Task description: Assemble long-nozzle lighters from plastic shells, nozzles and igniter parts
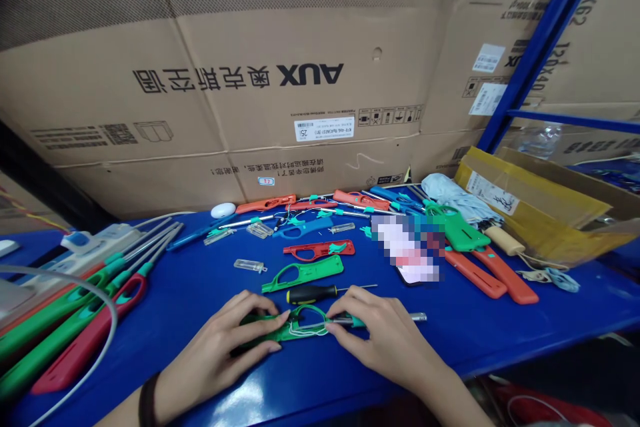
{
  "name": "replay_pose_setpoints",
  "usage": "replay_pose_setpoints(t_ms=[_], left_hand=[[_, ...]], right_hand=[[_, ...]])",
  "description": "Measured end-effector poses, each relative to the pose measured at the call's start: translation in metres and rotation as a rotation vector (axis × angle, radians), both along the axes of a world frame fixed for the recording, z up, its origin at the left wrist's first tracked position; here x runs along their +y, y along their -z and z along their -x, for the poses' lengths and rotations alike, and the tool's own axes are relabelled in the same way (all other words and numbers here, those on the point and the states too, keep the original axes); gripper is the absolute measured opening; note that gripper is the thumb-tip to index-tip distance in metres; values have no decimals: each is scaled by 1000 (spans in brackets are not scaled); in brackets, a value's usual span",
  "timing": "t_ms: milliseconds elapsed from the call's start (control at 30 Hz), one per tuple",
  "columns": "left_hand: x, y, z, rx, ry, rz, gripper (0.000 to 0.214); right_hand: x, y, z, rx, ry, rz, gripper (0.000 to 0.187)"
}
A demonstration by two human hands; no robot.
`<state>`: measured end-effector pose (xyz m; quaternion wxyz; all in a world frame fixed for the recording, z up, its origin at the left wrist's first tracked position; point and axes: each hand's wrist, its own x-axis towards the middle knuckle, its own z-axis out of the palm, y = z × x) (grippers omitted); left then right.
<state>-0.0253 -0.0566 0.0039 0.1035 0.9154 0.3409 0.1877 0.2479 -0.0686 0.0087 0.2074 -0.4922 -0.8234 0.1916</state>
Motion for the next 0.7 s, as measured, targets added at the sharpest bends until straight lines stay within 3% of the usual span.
replay_pose_setpoints(t_ms=[400,700], left_hand=[[-1,2,0,22,-16,-17,34],[-1,1,0,22,-34,-1,33]], right_hand=[[0,-5,1,63,-95,20,12],[0,-1,5,110,-40,41,9]])
